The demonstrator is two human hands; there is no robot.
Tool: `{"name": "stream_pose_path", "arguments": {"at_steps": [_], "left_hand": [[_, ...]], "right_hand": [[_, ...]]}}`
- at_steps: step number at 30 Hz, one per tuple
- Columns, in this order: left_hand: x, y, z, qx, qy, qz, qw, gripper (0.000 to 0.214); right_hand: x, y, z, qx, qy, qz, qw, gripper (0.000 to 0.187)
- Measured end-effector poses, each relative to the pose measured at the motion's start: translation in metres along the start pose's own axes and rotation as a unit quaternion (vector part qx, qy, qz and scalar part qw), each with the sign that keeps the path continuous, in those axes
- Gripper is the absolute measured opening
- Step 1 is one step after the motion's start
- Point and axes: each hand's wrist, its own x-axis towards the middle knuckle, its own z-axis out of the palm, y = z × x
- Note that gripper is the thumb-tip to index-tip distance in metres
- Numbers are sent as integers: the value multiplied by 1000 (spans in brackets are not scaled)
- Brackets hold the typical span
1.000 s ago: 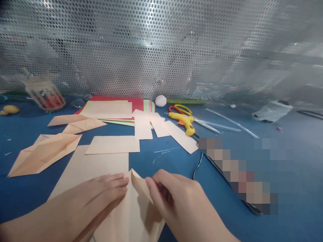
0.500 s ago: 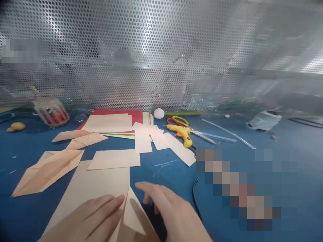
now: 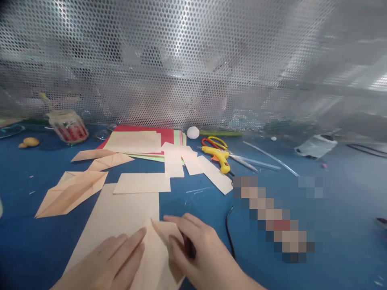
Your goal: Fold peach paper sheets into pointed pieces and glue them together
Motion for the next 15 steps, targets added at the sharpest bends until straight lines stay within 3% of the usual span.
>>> {"name": "stream_pose_path", "arguments": {"at_steps": [2,5,10,15], "left_hand": [[-4,4,6,-33,-10,-16,999,32],[-5,8,6,-91,-51,-46,993,62],[2,3,-6,-150,-113,-64,980,56],[3,2,-7,-162,-125,-63,977,58]], "right_hand": [[0,1,-1,-4,9,12,1000,38],[0,4,-1,-8,19,24,999,40],[2,8,-2,-10,18,-5,1000,27],[1,15,-4,-15,-3,-99,995,32]]}}
